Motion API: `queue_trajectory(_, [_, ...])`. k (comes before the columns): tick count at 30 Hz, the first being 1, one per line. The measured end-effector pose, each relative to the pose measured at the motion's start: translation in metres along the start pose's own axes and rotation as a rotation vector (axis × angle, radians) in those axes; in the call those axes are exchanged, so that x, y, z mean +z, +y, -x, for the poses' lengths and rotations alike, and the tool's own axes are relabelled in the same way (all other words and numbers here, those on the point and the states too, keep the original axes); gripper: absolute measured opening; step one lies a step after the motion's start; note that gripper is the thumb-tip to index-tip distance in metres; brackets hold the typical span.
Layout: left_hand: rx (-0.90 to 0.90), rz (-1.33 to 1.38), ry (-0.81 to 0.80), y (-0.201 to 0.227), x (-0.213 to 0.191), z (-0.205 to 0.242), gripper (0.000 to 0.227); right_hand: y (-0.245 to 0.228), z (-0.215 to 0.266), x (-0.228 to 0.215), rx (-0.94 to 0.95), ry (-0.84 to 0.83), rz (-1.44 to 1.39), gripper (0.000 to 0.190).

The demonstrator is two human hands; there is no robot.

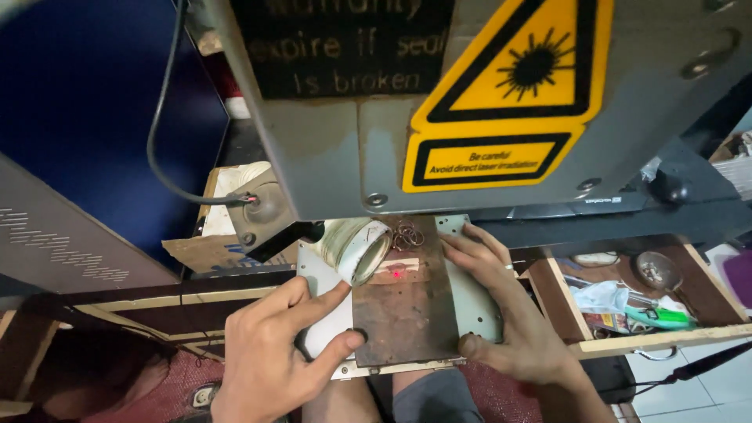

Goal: The person uses a laser welding machine to join small metal jewelry components, carefully aligning each joint under the laser beam before triggering the weld.

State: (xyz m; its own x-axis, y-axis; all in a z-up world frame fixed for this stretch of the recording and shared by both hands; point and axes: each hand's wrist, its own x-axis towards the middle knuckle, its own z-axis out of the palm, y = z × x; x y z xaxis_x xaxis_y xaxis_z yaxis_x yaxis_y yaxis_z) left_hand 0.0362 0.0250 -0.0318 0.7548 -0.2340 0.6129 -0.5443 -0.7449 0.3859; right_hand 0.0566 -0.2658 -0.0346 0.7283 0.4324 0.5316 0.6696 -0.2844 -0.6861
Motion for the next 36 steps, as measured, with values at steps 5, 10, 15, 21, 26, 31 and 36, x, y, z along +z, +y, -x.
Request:
queue_trajectory(5, [0.008, 0.038, 0.028, -0.003, 0.003, 0.001, 0.053, 0.002, -0.001, 0.004, 0.003, 0.024, 0.005, 0.084])
queue_trajectory(10, [-0.004, 0.056, 0.027, -0.005, 0.005, 0.002, 0.054, 0.001, -0.001, 0.005, 0.053, 0.041, 0.001, 0.09])
queue_trajectory(15, [0.019, 0.082, 0.047, -0.006, 0.007, 0.002, 0.055, 0.004, 0.0, 0.007, 0.04, 0.047, 0.011, 0.089])
queue_trajectory(21, [0.033, 0.084, 0.059, -0.009, 0.008, 0.003, 0.054, 0.001, -0.002, 0.007, 0.062, 0.049, 0.009, 0.093])
queue_trajectory(26, [0.006, 0.149, 0.042, -0.013, 0.009, 0.007, 0.057, 0.02, 0.003, 0.001, -0.039, 0.023, -0.056, 0.077])
queue_trajectory(31, [-0.074, 0.387, 0.116, -0.012, 0.013, 0.019, 0.063, 0.106, -0.004, -0.02, 0.342, 0.295, -0.155, 0.105])
queue_trajectory(36, [-0.543, 1.228, 0.659, -0.072, 0.044, 0.062, 0.031, 0.25, 0.02, -0.048, 0.482, 0.116, 0.691, 0.099])
